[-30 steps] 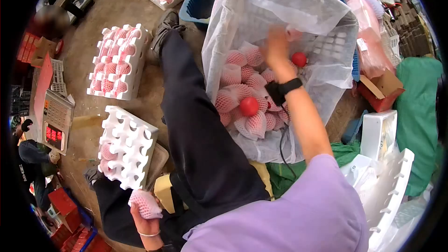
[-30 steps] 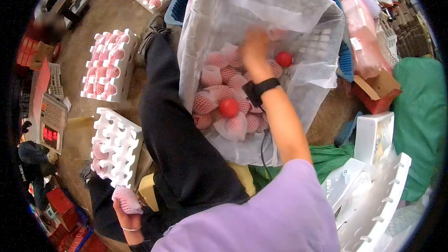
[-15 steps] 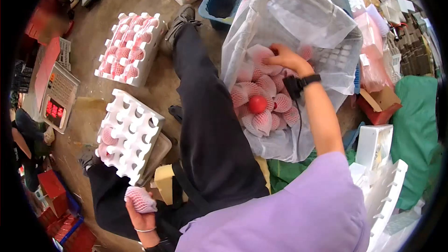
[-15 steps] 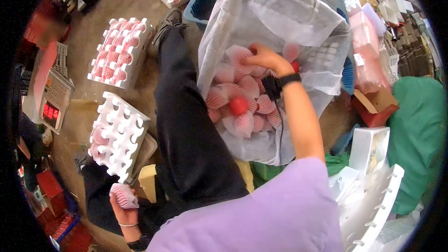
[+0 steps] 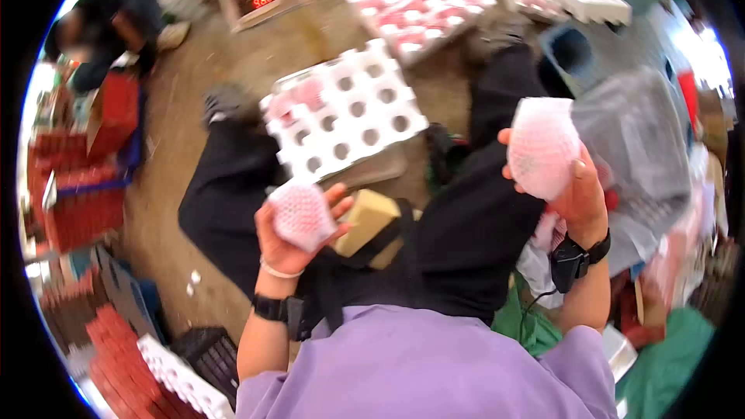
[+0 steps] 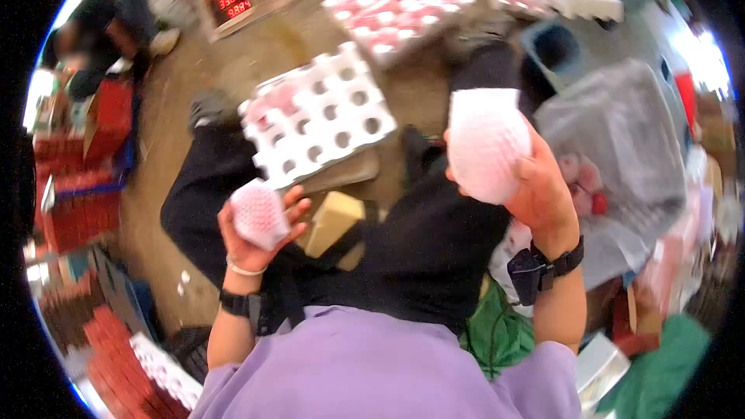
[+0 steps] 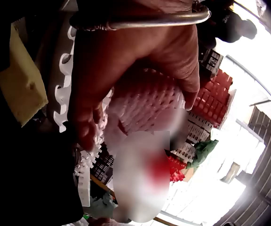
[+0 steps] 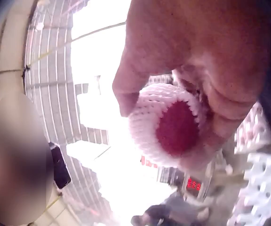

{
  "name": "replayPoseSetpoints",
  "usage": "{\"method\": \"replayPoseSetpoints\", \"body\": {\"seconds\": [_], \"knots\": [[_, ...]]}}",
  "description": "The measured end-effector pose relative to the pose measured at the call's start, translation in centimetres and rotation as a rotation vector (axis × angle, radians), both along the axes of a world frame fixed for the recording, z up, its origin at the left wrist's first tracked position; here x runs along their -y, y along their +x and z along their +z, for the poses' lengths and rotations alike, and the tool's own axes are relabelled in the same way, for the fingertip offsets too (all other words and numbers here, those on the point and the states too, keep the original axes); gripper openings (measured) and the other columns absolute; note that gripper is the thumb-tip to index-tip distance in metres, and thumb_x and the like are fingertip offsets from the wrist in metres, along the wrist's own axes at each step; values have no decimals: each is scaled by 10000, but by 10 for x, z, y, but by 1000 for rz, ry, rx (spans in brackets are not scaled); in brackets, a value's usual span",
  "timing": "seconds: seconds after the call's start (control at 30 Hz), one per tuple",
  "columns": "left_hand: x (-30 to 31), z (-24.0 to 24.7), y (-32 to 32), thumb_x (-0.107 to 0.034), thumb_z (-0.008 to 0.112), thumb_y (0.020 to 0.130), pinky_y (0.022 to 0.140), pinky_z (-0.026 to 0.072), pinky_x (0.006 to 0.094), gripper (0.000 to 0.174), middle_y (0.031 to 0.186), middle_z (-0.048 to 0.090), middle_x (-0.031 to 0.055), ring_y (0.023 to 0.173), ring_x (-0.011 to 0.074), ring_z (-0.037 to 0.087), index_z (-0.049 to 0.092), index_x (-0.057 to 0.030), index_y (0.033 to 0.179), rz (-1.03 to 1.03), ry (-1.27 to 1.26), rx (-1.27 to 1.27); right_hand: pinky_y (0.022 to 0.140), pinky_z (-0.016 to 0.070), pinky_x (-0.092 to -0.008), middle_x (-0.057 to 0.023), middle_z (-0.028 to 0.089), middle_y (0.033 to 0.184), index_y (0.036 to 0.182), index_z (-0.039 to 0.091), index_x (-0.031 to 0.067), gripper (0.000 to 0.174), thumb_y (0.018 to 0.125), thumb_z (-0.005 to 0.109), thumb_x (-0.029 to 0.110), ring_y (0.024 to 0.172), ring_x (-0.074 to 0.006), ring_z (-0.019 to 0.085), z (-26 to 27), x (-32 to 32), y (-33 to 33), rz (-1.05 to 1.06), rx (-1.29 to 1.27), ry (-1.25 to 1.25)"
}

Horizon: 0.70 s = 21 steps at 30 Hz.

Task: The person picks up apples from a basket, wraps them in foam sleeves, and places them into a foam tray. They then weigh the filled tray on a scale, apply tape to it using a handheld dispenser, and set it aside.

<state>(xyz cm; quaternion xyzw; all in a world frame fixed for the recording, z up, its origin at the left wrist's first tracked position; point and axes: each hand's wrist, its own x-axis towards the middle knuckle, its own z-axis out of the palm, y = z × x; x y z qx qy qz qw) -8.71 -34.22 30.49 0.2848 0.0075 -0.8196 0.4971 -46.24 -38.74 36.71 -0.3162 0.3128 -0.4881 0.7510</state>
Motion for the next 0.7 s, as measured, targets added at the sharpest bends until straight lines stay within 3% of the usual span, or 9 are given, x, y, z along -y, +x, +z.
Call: {"method": "replayPoseSetpoints", "body": {"seconds": [0.1, 0.2, 0.23, 0.27, 0.3, 0.37, 0.47, 0.6, 0.7], "knots": [[16, -23, 36, -389, 520, 840, 916, 455, 476, 560, 1235, 516, 192, 1118, 340, 526, 451, -39, 1273, -109, -125, 150, 887, 481, -336, -124, 565, 1130, 1250, 413, -16, 579, 746, 689, 53, 1017, -201, 587, -17, 48, 75, 109, -233, 69], [65, -28, 61, -124, 540, 799, 913, 452, 409, 502, 1177, 532, 154, 1061, 275, 552, 405, -29, 1274, -79, -248, 517, 819, 463, -277, -143, 593, 1043, 1166, 483, -41, 611, 668, 768, 168, 958, -188, 582, -65, 106, 145, 260, -800, -463], [89, -47, 73, -88, 588, 744, 921, 442, 391, 537, 1164, 522, 166, 1072, 259, 539, 420, -29, 1251, -215, -295, 906, 812, 463, -329, -164, 597, 1060, 1150, 504, -11, 613, 625, 759, 178, 949, -253, 572, -73, 117, 172, 270, -918, -529], [109, -73, 84, -91, 657, 674, 905, 450, 388, 582, 1138, 510, 193, 1058, 303, 526, 437, -13, 1207, -353, -457, 1604, 808, 451, -413, -144, 607, 1038, 1110, 529, 36, 564, 602, 734, 171, 943, -322, 538, -92, 132, 194, 299, -1301, -789], [127, -83, 85, -96, 672, 656, 895, 453, 395, 577, 1122, 506, 198, 1046, 320, 520, 448, -7, 1181, -473, -565, 1850, 800, 431, -468, -101, 620, 983, 1029, 552, 80, 478, 593, 716, 190, 953, -351, 510, -116, 144, 214, 255, -1401, -1033], [155, -99, 77, -105, 701, 621, 874, 459, 409, 570, 1091, 500, 208, 1020, 354, 509, 471, 6, 1131, -735, -795, 2329, 782, 445, -429, -82, 606, 915, 967, 553, 89, 373, 633, 696, 174, 970, -308, 522, -157, 166, 244, 334, -1451, -1314], [167, -132, 73, -91, 709, 613, 846, 463, 426, 512, 1045, 494, 207, 974, 384, 498, 497, 19, 1065, -860, -910, 2364, 723, 476, -390, -93, 584, 907, 925, 549, 67, 286, 665, 650, 127, 936, -290, 534, -199, 176, 276, 352, -1444, -1440], [161, -133, 78, -60, 713, 633, 835, 472, 427, 492, 1080, 475, 202, 1000, 389, 494, 511, 5, 1077, -747, -909, 2273, 675, 517, -354, -118, 573, 859, 849, 550, 34, 139, 732, 574, 106, 844, -278, 574, -214, 164, 281, 289, -1460, -1452], [158, -133, 81, -69, 773, 585, 897, 439, 406, 690, 1137, 470, 191, 1029, 381, 493, 466, 16, 1198, -716, -933, 2202, 673, 519, -351, -121, 598, 836, 814, 591, 40, 113, 718, 587, 100, 808, -272, 587, -208, 158, 279, 321, -1449, -1479]]}}
